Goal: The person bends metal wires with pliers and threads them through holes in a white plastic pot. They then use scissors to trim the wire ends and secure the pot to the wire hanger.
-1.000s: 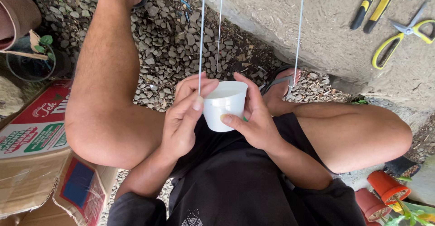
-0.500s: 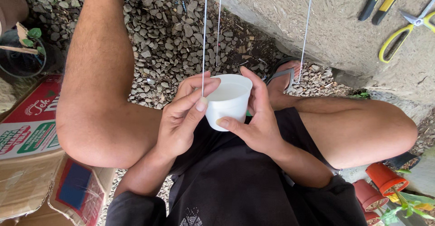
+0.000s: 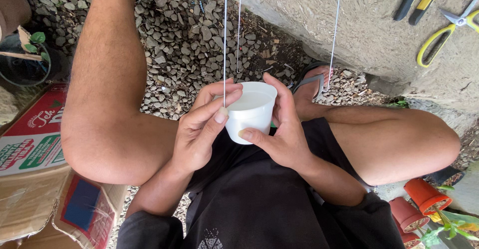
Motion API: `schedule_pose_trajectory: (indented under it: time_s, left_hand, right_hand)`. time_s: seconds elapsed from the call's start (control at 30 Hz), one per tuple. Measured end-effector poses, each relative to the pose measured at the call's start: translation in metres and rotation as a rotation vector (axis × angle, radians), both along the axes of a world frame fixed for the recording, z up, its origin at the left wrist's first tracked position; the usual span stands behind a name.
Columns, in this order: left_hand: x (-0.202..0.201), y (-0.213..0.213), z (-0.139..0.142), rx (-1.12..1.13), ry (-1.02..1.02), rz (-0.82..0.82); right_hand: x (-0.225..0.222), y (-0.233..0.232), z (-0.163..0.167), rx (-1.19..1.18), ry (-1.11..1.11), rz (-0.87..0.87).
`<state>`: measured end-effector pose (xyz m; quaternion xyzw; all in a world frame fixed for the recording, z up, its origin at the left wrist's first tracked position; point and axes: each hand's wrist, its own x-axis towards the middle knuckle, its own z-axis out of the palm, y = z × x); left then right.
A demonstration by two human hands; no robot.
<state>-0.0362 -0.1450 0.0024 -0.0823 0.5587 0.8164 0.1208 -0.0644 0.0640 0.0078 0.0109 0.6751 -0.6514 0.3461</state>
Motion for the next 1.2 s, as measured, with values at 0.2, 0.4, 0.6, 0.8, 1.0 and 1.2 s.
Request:
schedule_pose_trajectory:
  time_s: [0.2,0.4,0.6,0.8,1.0,1.2]
  left_hand:
    - [0.001,0.001,0.000,0.030,-0.035,0.006]
    - [0.001,0.003,-0.002,0.035,-0.035,0.010]
    - [-0.001,0.005,-0.004,0.034,-0.007,0.022]
    - [-0.001,0.008,-0.004,0.049,-0.001,0.030]
    - [0.001,0.008,-0.005,0.056,0.016,0.032]
    - [0.007,0.005,-0.008,0.077,-0.020,0.012]
  right_hand:
    - [0.001,0.001,0.002,-0.013,-0.006,-0.012]
    - [0.001,0.001,0.004,0.045,0.053,-0.006]
    - [-0.002,0.002,0.003,0.045,0.054,-0.006]
    - [0.001,0.000,0.006,0.060,0.088,-0.017]
    - [0.006,-0.006,0.008,0.125,0.166,-0.019]
    - [0.005,-0.002,0.011,0.069,0.045,-0.014]
